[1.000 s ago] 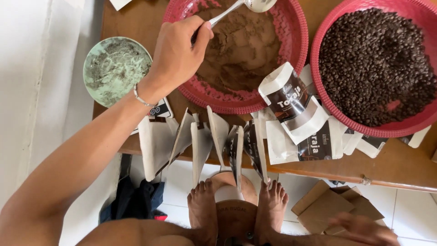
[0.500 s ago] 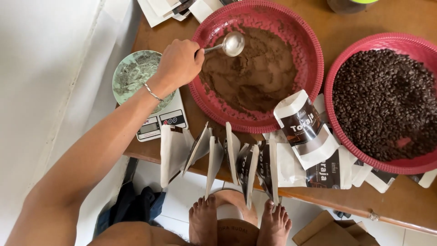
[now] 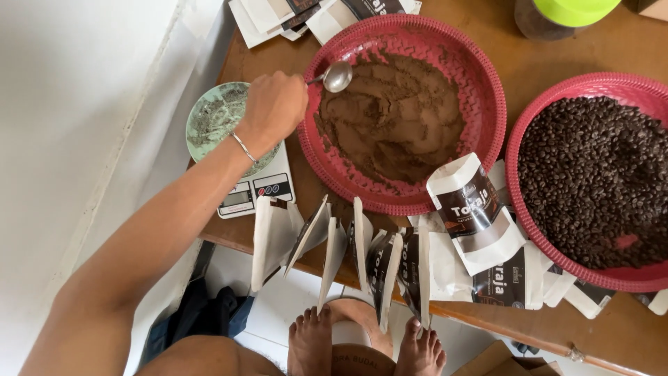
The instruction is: Filling small paper bags with ground coffee using a spoon from a large bowl.
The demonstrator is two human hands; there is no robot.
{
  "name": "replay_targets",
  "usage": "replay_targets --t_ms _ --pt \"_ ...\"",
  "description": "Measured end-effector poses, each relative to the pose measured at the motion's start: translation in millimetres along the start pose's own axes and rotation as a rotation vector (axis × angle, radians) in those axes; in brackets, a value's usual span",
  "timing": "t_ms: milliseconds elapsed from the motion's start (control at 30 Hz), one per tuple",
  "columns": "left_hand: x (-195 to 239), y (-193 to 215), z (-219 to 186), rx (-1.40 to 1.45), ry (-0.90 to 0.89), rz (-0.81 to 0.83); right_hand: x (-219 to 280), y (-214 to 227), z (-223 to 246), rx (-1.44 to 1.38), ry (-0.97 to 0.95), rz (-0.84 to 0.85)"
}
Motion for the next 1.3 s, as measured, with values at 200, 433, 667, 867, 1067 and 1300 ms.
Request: replay_targets --t_ms 200,433,667,867,1067,1300 --pt "7 -36 9 -0.215 -0.134 -0.09 -27 17 1 -0.471 -0.478 0.531" --pt "13 -44 3 -0.182 -0.133 -0.064 -26 9 -1 -0.479 -0.489 0.57" --pt "10 -33 -11 -0.061 -0.008 0.062 -25 -12 -5 -0.495 -0.482 0.442" --pt "3 -11 -11 0.018 0.051 0.101 -28 -21 -6 -0.473 -0.483 0.429" --pt "-15 -32 3 -0.049 -0.036 -0.067 -27 -35 -9 -0.446 -0.486 0.477" --pt "-25 -46 -10 -0.411 -0.248 -0.215 -27 -27 -7 -0.374 -0.439 0.508"
Point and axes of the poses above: each hand's wrist, its own x-axis away from the middle knuckle, its own y-axis out of the back of the hand, z = x × y, the point moved 3 cm from there along -x, towards the middle knuckle, and after that the axes turned 3 degrees about -y, right-handed, at the moved point
